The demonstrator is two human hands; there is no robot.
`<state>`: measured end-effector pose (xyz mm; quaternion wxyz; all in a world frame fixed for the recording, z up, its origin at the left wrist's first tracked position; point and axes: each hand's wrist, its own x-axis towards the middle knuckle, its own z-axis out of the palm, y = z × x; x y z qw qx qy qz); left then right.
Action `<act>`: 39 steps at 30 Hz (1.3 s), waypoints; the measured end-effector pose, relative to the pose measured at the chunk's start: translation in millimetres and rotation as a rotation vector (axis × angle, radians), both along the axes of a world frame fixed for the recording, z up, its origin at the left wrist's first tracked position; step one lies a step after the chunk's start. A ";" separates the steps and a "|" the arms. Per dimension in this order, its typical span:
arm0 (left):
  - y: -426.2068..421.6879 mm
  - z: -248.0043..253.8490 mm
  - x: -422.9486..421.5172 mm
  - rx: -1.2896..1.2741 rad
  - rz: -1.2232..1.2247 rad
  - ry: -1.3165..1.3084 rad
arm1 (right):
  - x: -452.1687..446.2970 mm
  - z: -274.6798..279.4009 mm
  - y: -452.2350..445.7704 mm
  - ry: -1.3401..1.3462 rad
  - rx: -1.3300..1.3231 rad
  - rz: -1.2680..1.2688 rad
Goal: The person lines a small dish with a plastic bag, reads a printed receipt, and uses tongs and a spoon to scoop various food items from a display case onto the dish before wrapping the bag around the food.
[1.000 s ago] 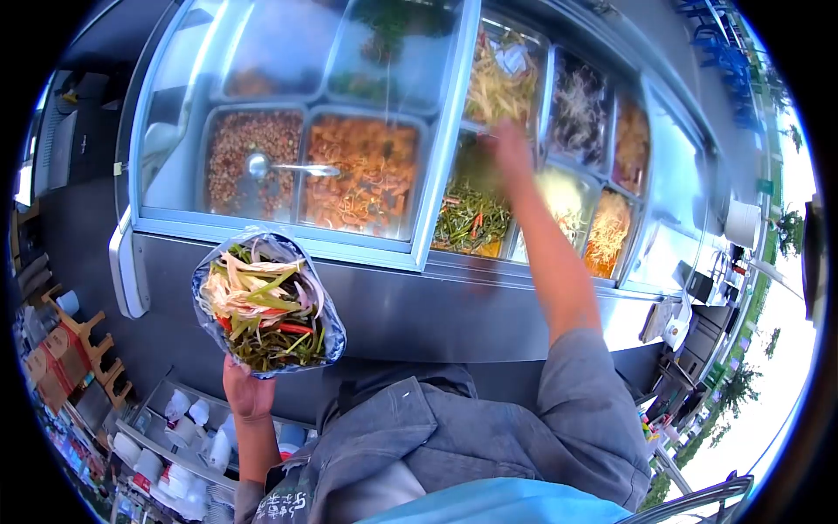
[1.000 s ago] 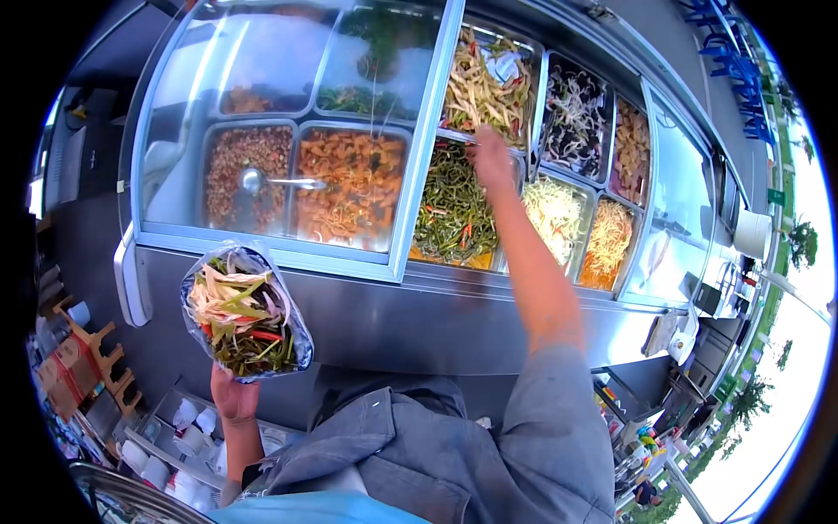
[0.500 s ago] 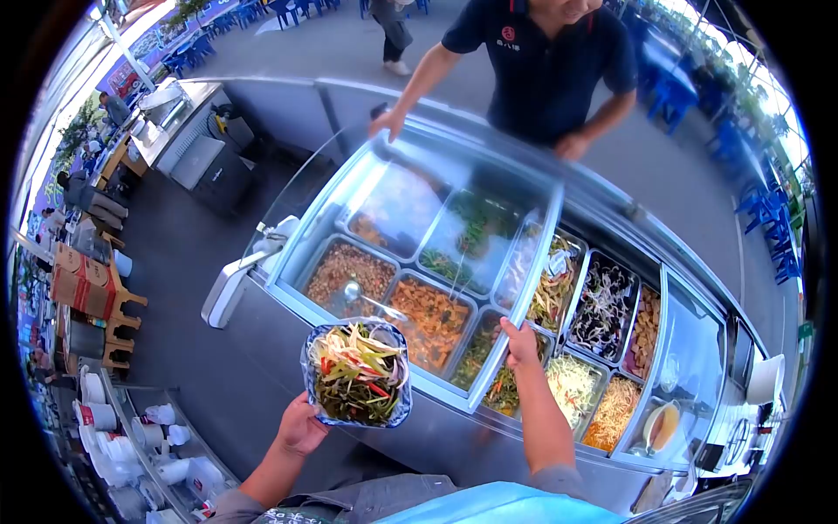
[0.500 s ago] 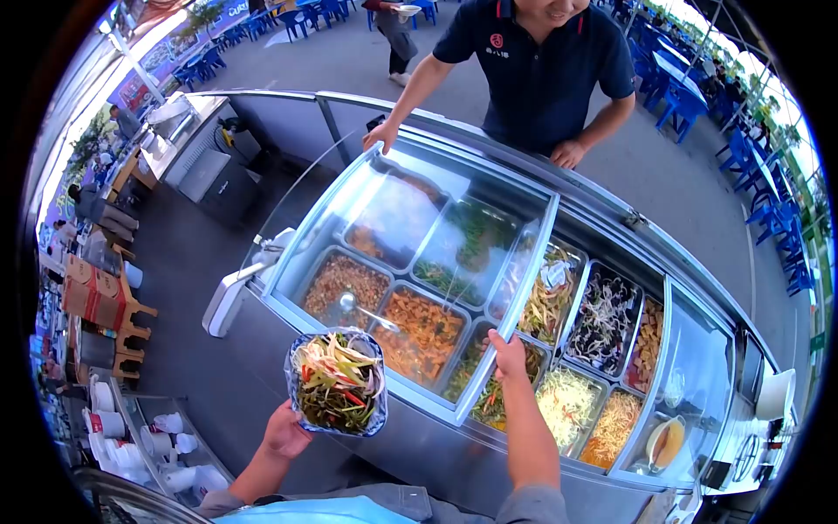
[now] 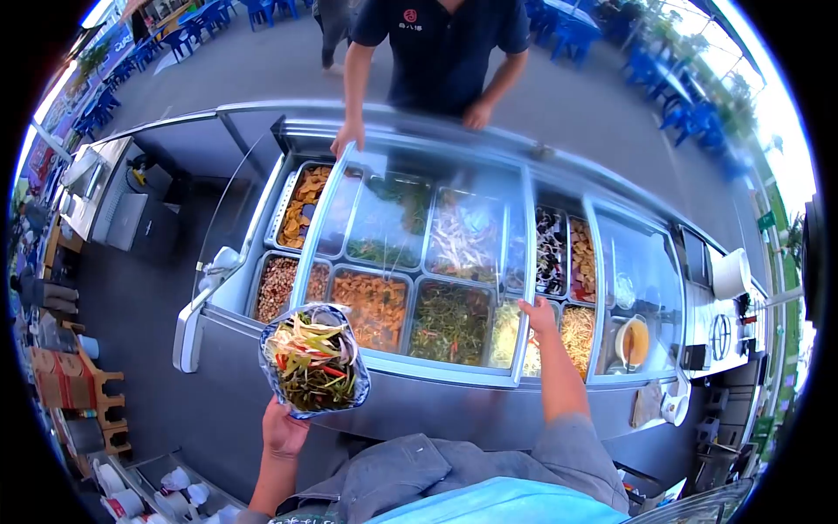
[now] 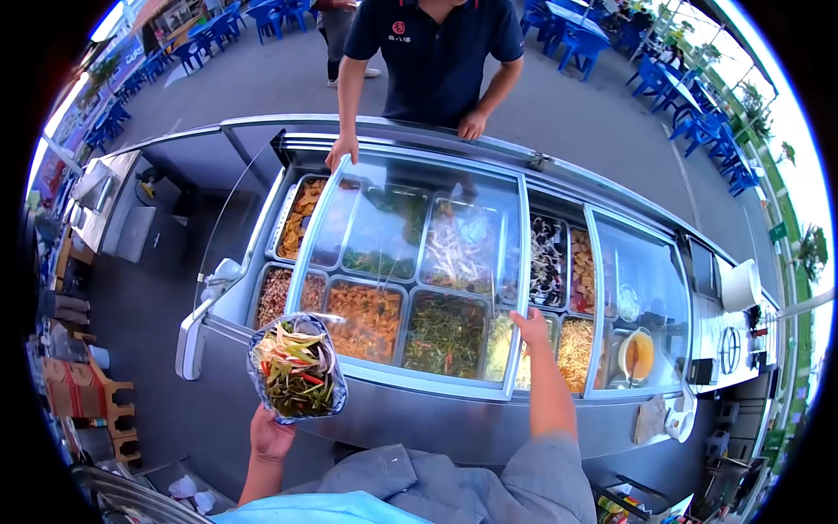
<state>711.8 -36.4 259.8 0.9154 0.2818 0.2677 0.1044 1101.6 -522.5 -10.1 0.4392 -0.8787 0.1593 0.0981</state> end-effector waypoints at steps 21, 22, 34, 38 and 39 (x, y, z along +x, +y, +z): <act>324.0 -8.6 -67.1 0.101 -0.076 0.145 | -109.7 154.7 515.6 -0.567 -0.559 1.573; 337.0 -9.8 -66.8 0.097 -0.067 0.155 | -114.2 154.0 524.6 -0.571 -0.501 1.587; 350.7 -6.8 -51.1 0.052 -0.108 0.155 | -134.6 161.6 493.9 -0.391 -0.660 1.542; 351.5 -13.1 -46.4 0.025 -0.118 0.111 | -128.3 155.9 474.3 -0.419 -0.744 1.569; 348.7 -10.2 -43.8 0.030 -0.105 0.120 | -126.9 155.9 468.0 -0.420 -0.754 1.566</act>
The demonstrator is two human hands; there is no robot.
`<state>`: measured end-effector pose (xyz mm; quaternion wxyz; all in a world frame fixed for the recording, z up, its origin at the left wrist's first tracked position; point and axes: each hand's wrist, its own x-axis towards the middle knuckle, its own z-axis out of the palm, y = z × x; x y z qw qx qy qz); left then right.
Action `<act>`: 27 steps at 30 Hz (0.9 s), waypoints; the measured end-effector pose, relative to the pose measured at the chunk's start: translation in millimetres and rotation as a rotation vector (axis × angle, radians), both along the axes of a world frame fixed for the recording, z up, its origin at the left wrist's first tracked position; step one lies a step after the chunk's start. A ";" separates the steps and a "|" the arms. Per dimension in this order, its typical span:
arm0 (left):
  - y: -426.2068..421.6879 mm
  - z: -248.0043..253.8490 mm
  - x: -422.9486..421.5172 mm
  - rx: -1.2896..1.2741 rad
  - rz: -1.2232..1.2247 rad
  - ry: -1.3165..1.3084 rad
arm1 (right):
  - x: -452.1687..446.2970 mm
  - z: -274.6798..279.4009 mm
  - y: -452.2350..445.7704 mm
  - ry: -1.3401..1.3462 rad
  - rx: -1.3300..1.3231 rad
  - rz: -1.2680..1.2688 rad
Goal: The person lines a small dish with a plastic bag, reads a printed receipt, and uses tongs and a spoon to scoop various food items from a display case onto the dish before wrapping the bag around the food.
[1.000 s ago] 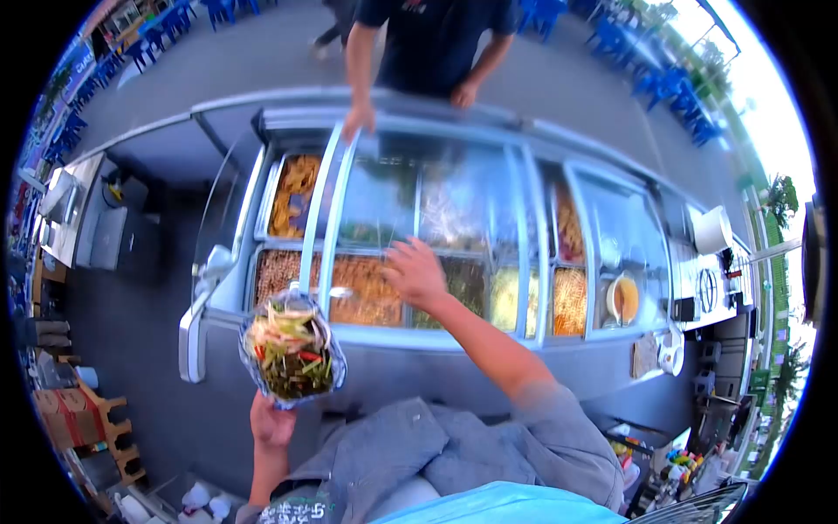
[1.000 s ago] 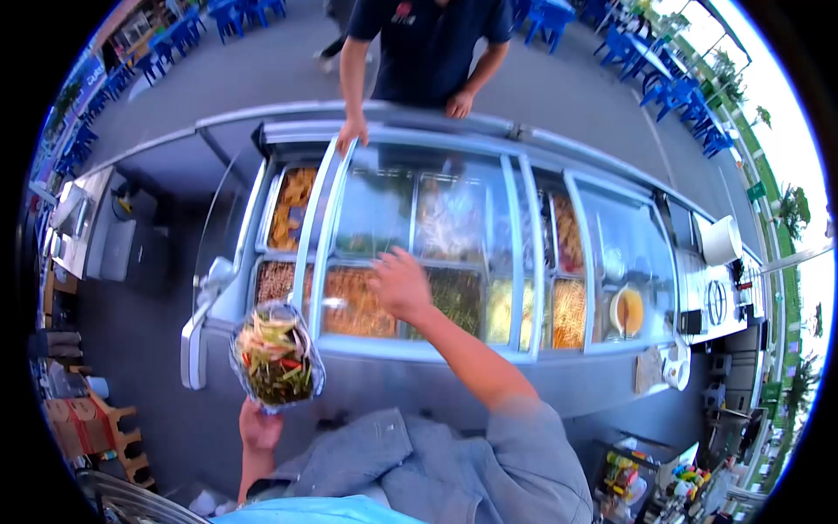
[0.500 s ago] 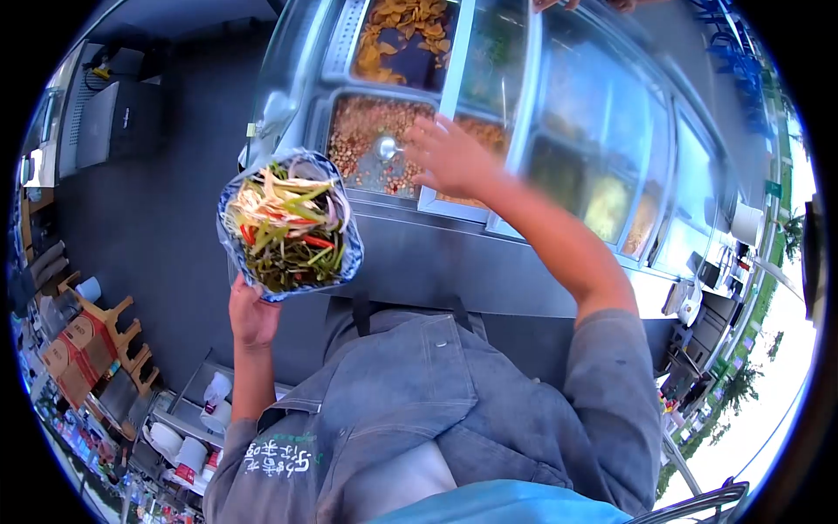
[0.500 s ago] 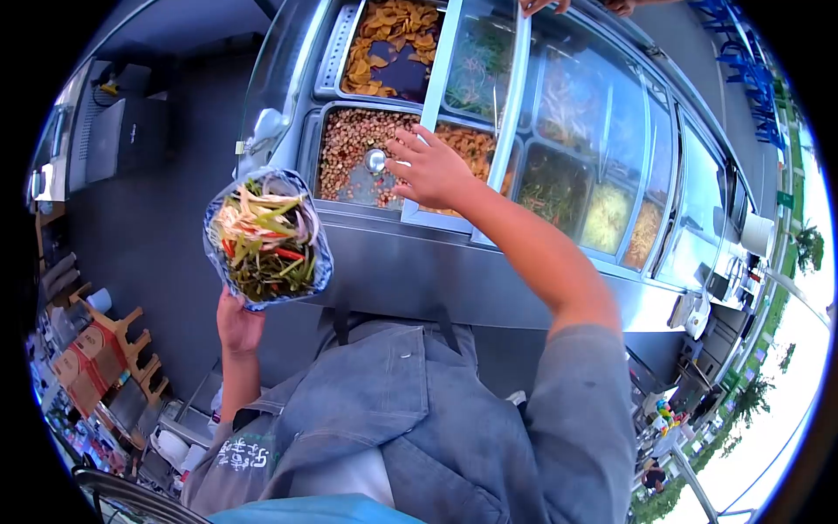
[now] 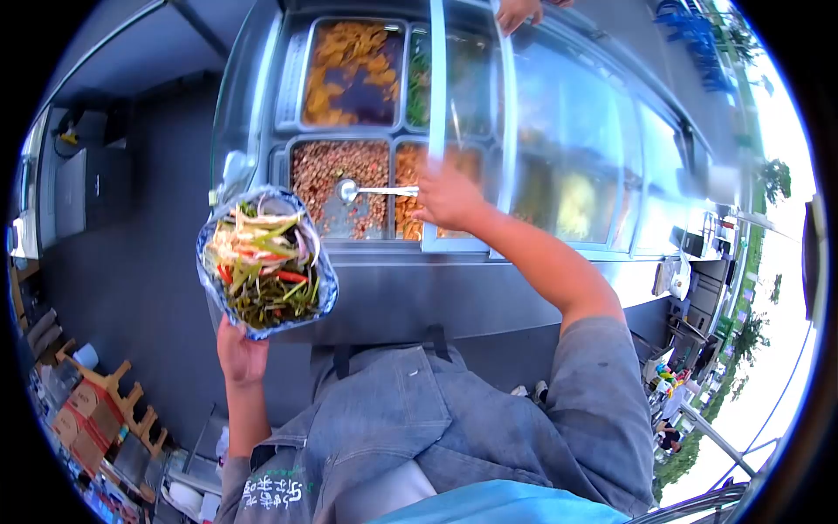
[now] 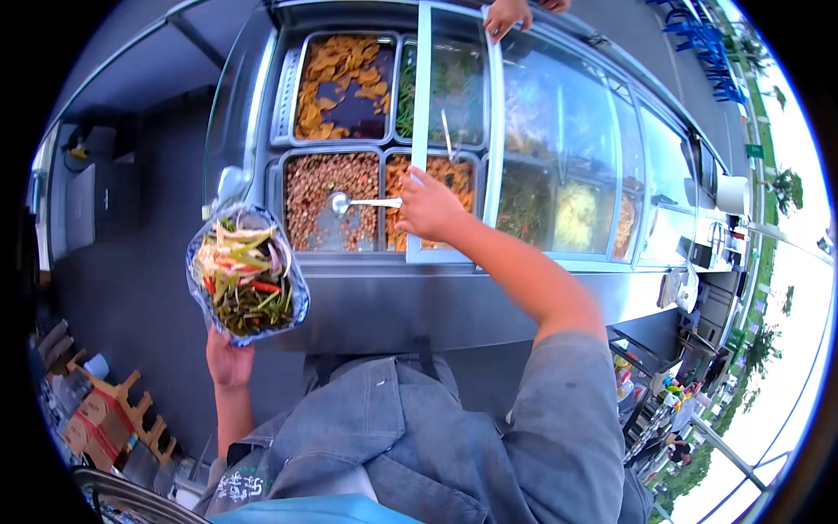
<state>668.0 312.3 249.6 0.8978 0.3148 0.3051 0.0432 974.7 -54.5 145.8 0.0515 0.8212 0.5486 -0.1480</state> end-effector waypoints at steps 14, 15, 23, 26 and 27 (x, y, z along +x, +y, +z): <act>-17.3 14.6 19.6 -0.015 -0.012 0.015 | 0.6 -8.3 -61.6 -0.045 0.074 -0.040; -20.2 13.9 21.1 -0.012 -0.016 0.014 | 2.7 -8.1 -62.8 -0.046 0.077 -0.037; -31.0 15.2 19.5 0.000 -0.004 0.011 | 9.0 26.0 -95.2 0.139 -0.141 -0.203; -30.6 11.9 17.6 -0.004 -0.008 -0.006 | 10.7 17.4 -117.5 0.080 -0.076 -0.157; -31.1 12.5 19.2 0.000 0.004 -0.004 | 13.2 18.2 -115.9 0.083 -0.072 -0.145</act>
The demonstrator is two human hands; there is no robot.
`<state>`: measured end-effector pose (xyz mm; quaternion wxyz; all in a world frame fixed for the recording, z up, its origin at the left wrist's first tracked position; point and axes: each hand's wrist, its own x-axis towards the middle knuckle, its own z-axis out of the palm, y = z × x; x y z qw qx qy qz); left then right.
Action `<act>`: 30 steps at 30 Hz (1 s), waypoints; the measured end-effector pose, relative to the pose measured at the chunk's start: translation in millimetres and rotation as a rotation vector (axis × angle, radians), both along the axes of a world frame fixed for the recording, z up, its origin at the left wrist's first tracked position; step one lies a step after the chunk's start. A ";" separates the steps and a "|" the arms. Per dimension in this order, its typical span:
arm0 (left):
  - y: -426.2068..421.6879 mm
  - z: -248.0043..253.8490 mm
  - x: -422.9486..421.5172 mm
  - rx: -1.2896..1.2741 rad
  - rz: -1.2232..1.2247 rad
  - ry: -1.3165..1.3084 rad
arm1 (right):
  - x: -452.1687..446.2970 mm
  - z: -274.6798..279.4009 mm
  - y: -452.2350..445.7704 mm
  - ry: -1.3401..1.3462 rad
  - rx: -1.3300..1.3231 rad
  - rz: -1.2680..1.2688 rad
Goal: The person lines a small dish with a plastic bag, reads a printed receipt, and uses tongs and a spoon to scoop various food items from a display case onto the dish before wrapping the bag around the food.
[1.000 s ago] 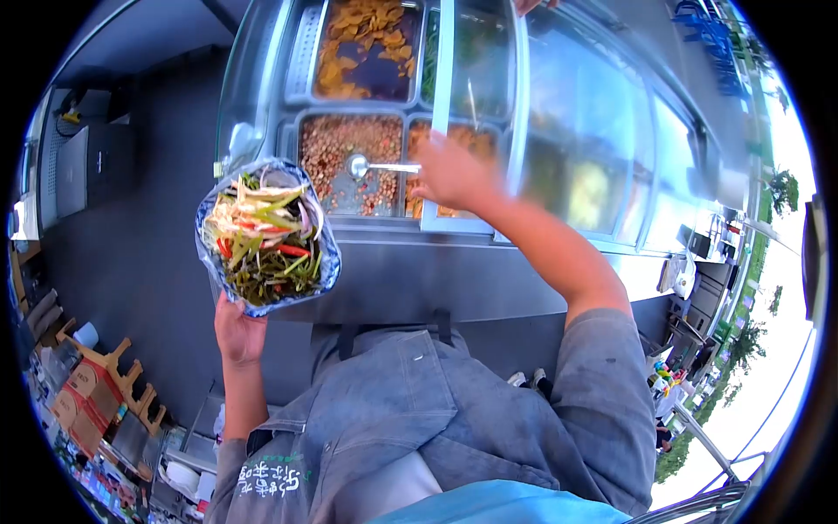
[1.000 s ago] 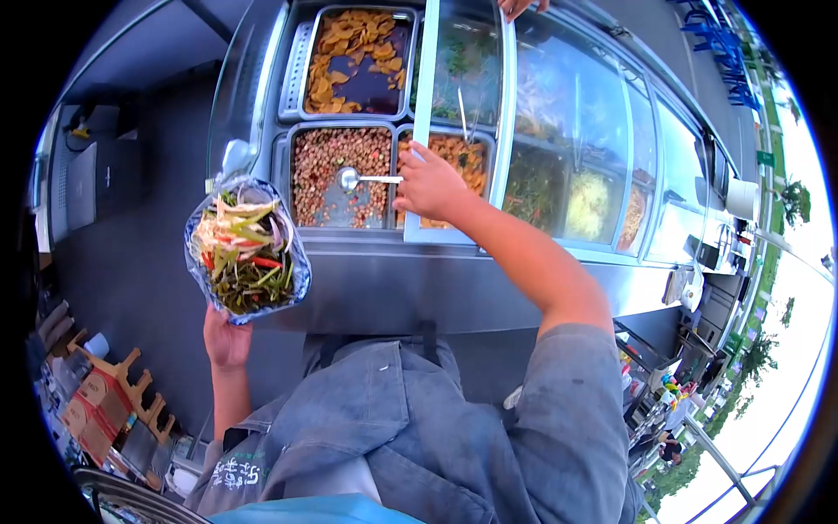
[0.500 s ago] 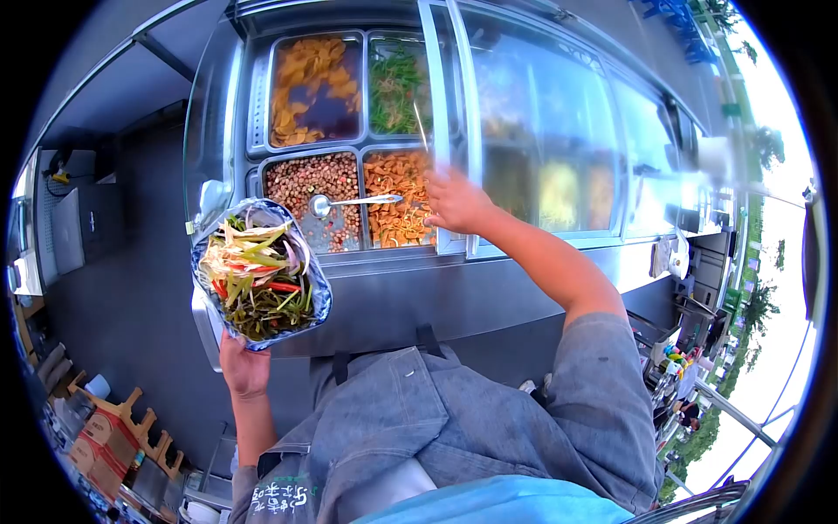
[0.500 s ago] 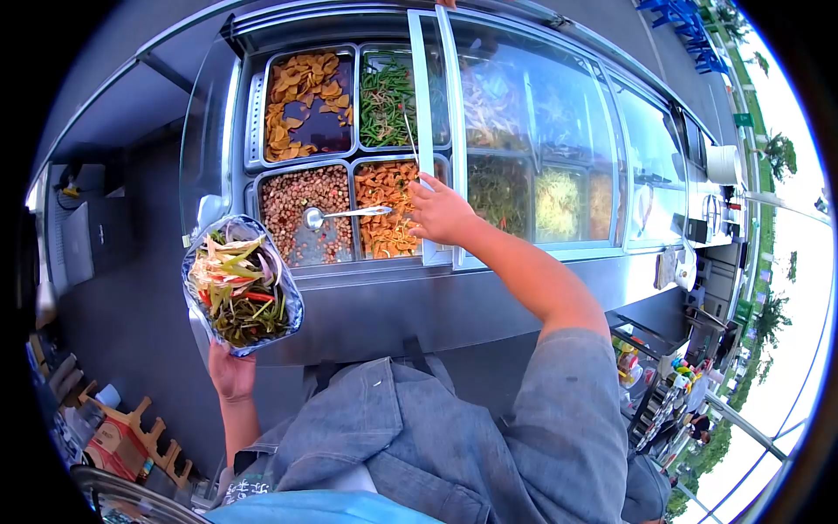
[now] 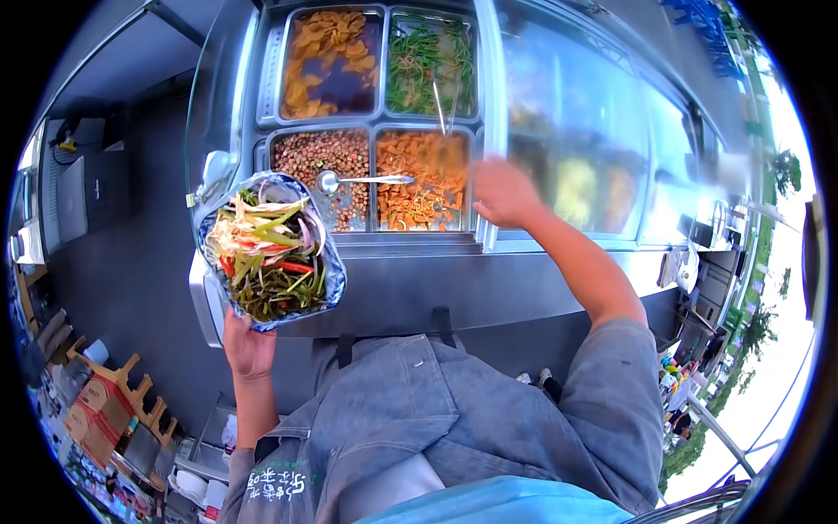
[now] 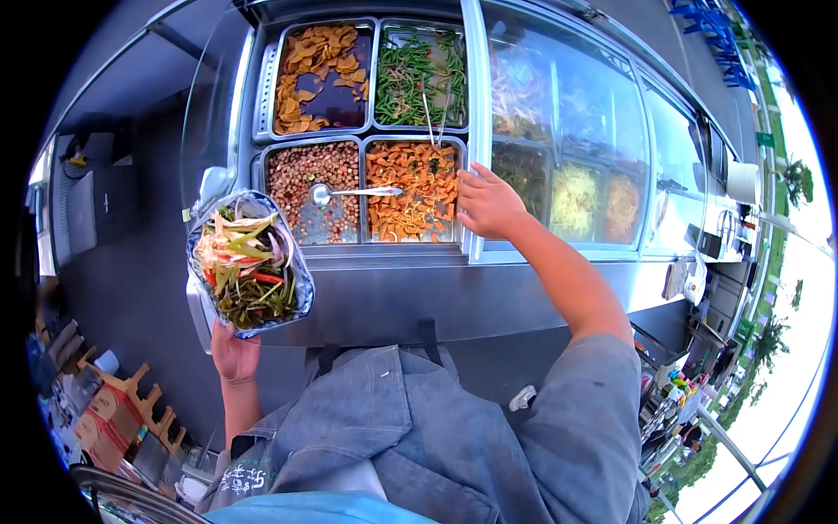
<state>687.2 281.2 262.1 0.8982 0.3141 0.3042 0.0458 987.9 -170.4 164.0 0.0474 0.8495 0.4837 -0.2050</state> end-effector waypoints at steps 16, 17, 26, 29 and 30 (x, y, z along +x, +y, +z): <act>-4.6 -15.6 -34.9 0.010 0.129 0.019 | -15.1 -133.9 134.7 -0.061 0.242 -0.202; -3.0 -16.4 -39.0 0.004 0.126 0.021 | -17.0 -157.4 141.2 -0.089 0.168 -0.180; 0.8 -43.6 -56.3 -0.017 0.163 0.079 | -27.9 -139.2 142.2 0.718 0.585 -0.740; 9.9 -48.2 -50.4 -0.029 0.172 0.074 | -49.5 -119.6 184.4 0.709 0.700 -0.915; 14.8 -51.2 -49.2 -0.040 0.146 0.074 | -55.2 -128.9 196.6 0.630 0.763 -0.996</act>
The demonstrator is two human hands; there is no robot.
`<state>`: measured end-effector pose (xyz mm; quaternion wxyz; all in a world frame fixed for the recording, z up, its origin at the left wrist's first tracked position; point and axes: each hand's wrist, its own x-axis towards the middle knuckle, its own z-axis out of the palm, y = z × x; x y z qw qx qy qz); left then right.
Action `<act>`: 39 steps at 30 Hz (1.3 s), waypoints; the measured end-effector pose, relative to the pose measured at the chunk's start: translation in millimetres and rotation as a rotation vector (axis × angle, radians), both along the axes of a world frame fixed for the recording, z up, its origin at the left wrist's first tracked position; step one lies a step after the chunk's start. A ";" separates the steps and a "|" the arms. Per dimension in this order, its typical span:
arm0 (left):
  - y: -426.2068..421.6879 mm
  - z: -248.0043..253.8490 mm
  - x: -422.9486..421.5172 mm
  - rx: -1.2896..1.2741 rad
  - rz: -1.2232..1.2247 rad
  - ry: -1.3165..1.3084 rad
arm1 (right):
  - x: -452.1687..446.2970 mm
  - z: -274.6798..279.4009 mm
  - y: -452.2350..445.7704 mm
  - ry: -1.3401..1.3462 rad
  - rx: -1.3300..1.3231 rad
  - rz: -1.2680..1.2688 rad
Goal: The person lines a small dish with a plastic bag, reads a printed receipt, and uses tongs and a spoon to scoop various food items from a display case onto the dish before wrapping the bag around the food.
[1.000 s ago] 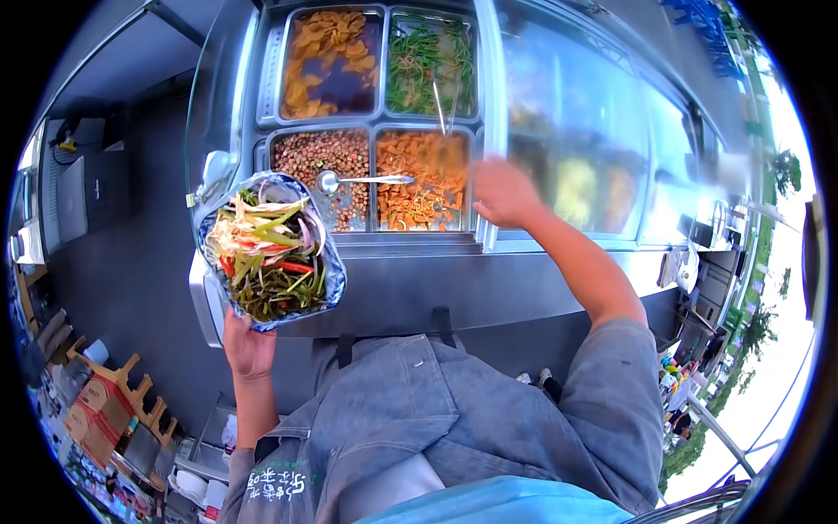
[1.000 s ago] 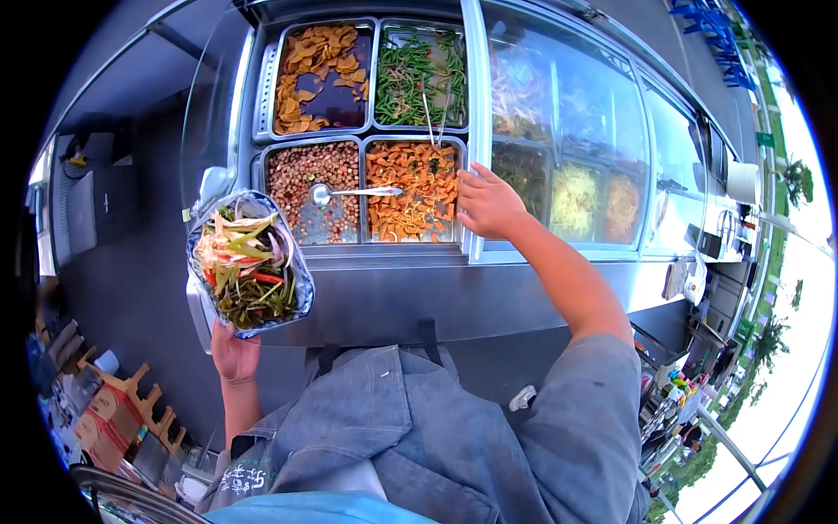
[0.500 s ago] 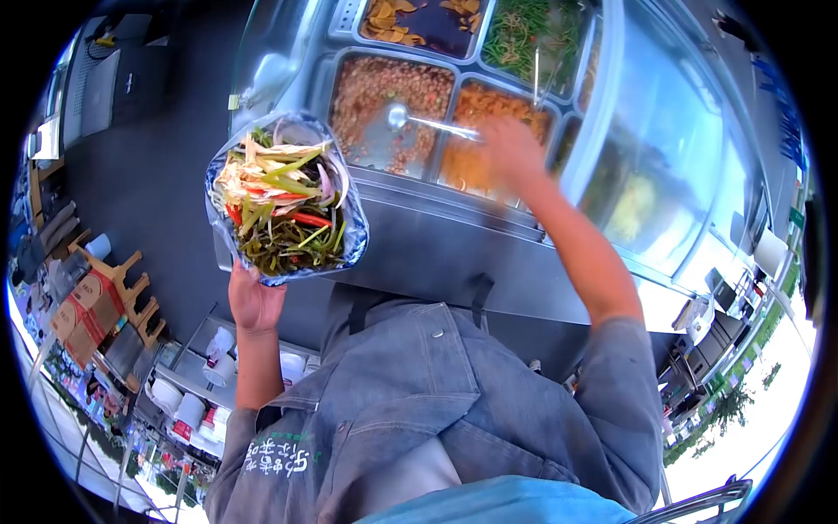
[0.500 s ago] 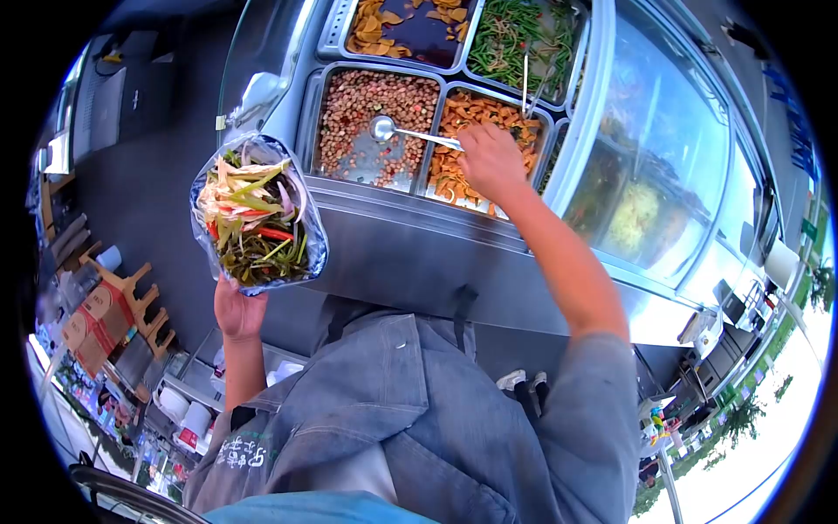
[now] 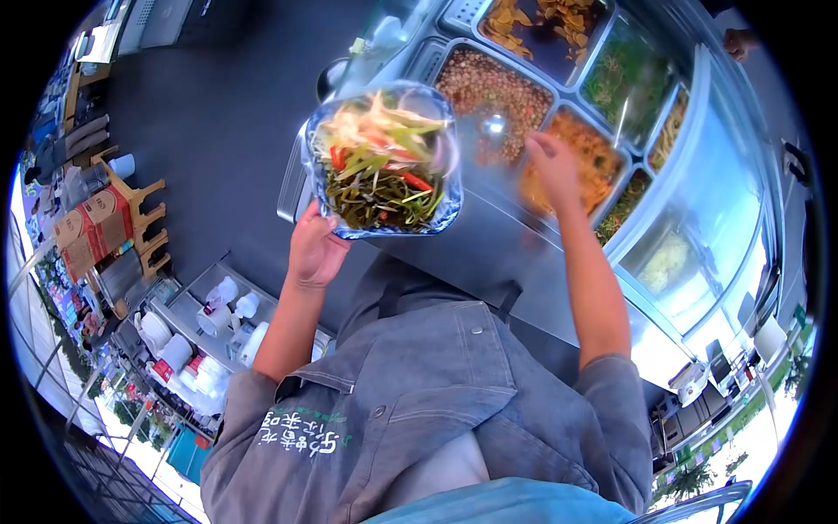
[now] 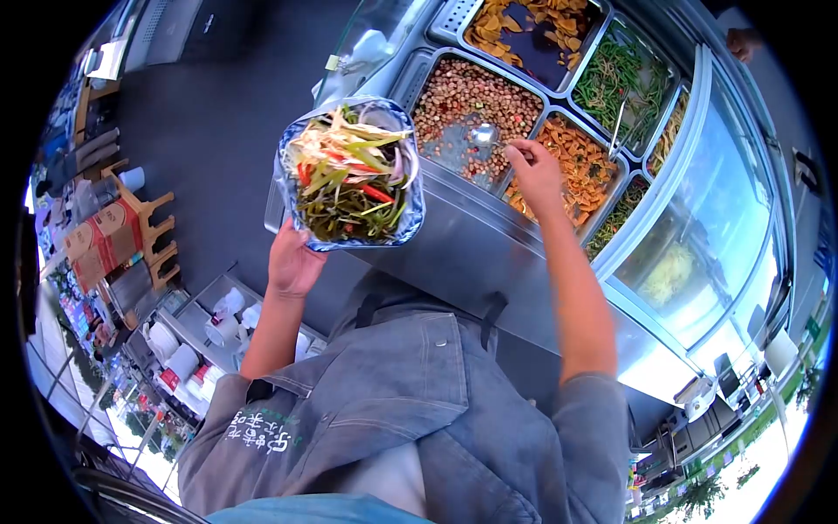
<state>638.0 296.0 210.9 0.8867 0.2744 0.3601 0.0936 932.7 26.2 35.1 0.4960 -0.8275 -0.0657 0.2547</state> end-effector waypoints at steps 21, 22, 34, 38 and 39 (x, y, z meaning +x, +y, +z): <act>25.6 9.7 -22.3 0.046 -0.057 0.053 | 25.9 -52.0 40.2 0.515 0.615 -0.642; 25.8 8.5 -21.8 0.047 -0.059 0.047 | 13.2 -44.6 35.0 0.489 0.621 -0.625; 35.1 -5.4 5.3 0.064 -0.156 -0.023 | -42.1 183.2 -15.8 0.379 0.691 -0.476; 32.5 -13.3 22.1 0.046 -0.182 -0.040 | -65.5 267.3 -24.7 0.287 0.693 -0.426; 31.6 -17.6 27.7 0.041 -0.206 -0.039 | -70.8 279.1 -27.5 0.287 0.698 -0.414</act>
